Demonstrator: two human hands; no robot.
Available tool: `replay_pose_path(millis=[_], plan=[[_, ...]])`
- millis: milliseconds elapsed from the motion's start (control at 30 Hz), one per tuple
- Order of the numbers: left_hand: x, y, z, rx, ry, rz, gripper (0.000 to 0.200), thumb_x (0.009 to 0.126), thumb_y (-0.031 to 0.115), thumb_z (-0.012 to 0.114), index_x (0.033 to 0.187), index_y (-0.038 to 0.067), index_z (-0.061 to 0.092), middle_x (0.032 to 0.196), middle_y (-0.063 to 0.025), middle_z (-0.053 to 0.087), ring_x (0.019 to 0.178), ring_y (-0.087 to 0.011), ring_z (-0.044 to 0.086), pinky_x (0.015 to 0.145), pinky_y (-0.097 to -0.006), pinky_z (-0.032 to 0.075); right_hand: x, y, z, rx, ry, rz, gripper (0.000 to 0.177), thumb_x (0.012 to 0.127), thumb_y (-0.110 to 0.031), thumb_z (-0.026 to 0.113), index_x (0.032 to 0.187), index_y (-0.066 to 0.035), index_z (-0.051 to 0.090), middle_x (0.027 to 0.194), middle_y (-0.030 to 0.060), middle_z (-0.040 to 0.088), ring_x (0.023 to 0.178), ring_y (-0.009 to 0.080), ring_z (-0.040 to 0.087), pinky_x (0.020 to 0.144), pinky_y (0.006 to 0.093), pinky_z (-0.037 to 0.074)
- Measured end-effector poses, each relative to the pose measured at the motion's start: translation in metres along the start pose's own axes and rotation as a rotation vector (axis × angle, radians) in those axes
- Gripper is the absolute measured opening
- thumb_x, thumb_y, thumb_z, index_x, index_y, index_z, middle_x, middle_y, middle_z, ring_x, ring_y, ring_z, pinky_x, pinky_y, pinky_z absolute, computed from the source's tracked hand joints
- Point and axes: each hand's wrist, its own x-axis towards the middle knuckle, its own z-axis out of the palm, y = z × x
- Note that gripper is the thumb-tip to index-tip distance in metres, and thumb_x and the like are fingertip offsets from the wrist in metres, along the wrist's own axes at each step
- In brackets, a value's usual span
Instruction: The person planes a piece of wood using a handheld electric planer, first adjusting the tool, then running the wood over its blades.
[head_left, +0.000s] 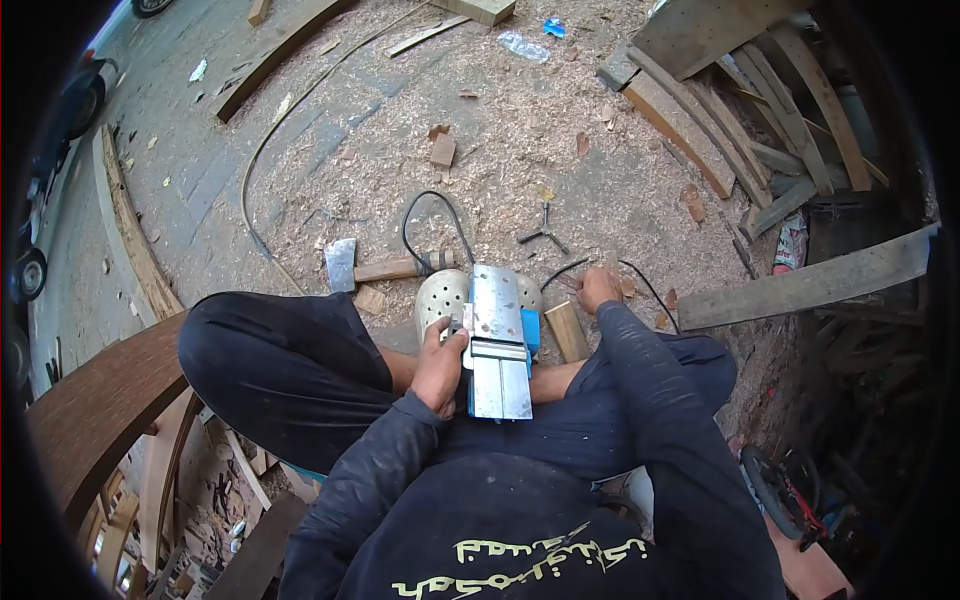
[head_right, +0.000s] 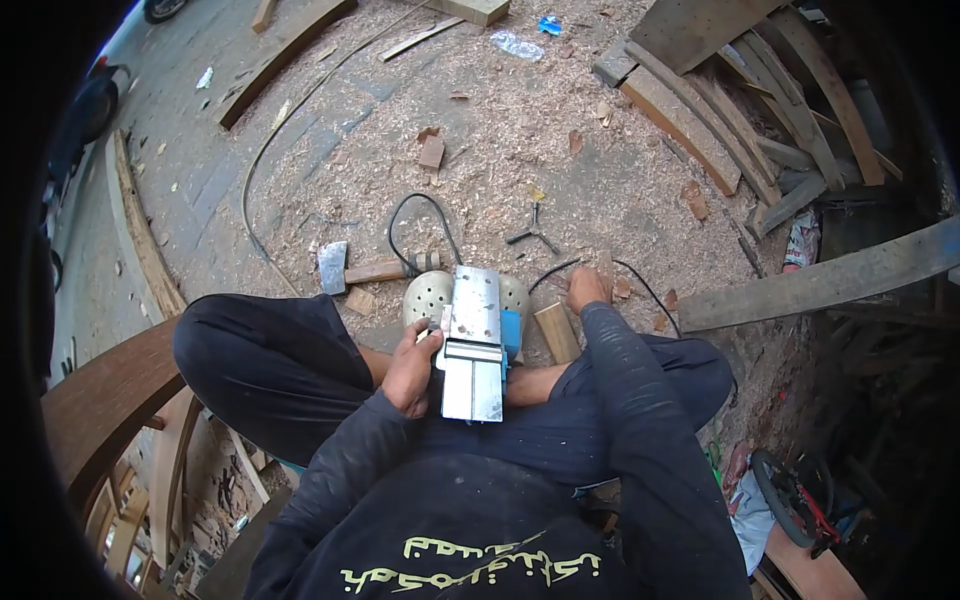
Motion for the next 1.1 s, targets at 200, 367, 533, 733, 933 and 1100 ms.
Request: replay_pose_path(millis=[200, 367, 533, 733, 933, 1100], plan=[[-0.008, 0.008, 0.008, -0.011, 0.029, -0.016, 0.062, 0.112, 0.013, 0.057, 0.166, -0.003, 0.032, 0.145, -0.0258, 0.061, 0.126, -0.0285, 0.065, 0.107, -0.0384, 0.053, 0.01, -0.009, 0.015, -0.084, 0.0, 0.001, 0.021, 0.087, -0.01, 0.073, 0.103, -0.006, 0.085, 0.11, 0.0289, 0.079, 0.107, 0.0447, 0.078, 0.096, 0.0546, 0.062], [-0.006, 0.005, 0.004, 0.03, 0.022, -0.003, 0.061, 0.112, 0.013, 0.057, 0.165, -0.003, 0.033, 0.144, -0.0262, 0.062, 0.125, -0.0287, 0.066, 0.105, -0.038, 0.054, -0.006, -0.029, -0.01, -0.175, -0.105, -0.066, 0.026, 0.087, -0.012, 0.07, 0.107, -0.002, 0.084, 0.113, 0.0301, 0.079, 0.11, 0.0447, 0.078, 0.099, 0.0525, 0.062], [-0.008, 0.008, 0.005, 0.028, 0.008, -0.009, 0.063, 0.109, 0.009, 0.058, 0.165, -0.005, 0.035, 0.145, -0.0261, 0.061, 0.125, -0.0283, 0.065, 0.107, -0.0367, 0.052, -0.004, -0.027, -0.009, -0.076, -0.078, -0.059, 0.026, 0.084, -0.016, 0.073, 0.103, -0.001, 0.081, 0.112, 0.031, 0.078, 0.107, 0.0477, 0.077, 0.097, 0.0562, 0.06], [-0.009, 0.006, -0.004, 0.035, -0.034, 0.01, 0.07, 0.104, 0.011, 0.057, 0.169, -0.006, 0.035, 0.146, -0.0243, 0.062, 0.129, -0.0276, 0.062, 0.11, -0.0363, 0.049, -0.004, -0.056, -0.077, 0.594, 0.025, -0.083, 0.026, 0.091, -0.011, 0.077, 0.115, -0.002, 0.082, 0.103, 0.0218, 0.08, 0.095, 0.0269, 0.079, 0.086, 0.0397, 0.062], [-0.015, 0.013, 0.005, -0.05, 0.025, -0.048, 0.066, 0.106, 0.005, 0.054, 0.169, -0.005, 0.035, 0.146, -0.023, 0.063, 0.123, -0.0235, 0.066, 0.106, -0.0337, 0.052, -0.093, -0.111, -0.139, 1.022, -0.202, -0.349, 0.022, 0.101, -0.009, 0.077, 0.12, 0.001, 0.081, 0.1, 0.0065, 0.08, 0.091, 0.0108, 0.072, 0.081, 0.0284, 0.058], [-0.026, 0.019, 0.001, 0.078, -0.067, 0.003, 0.069, 0.106, 0.002, 0.052, 0.17, -0.008, 0.029, 0.146, -0.0219, 0.063, 0.12, -0.0198, 0.066, 0.105, -0.0306, 0.052, -0.153, -0.137, -0.116, 1.119, -0.259, -0.406, 0.024, 0.1, -0.01, 0.079, 0.122, 0.001, 0.079, 0.101, 0.0056, 0.081, 0.085, 0.0085, 0.069, 0.077, 0.0266, 0.055]])
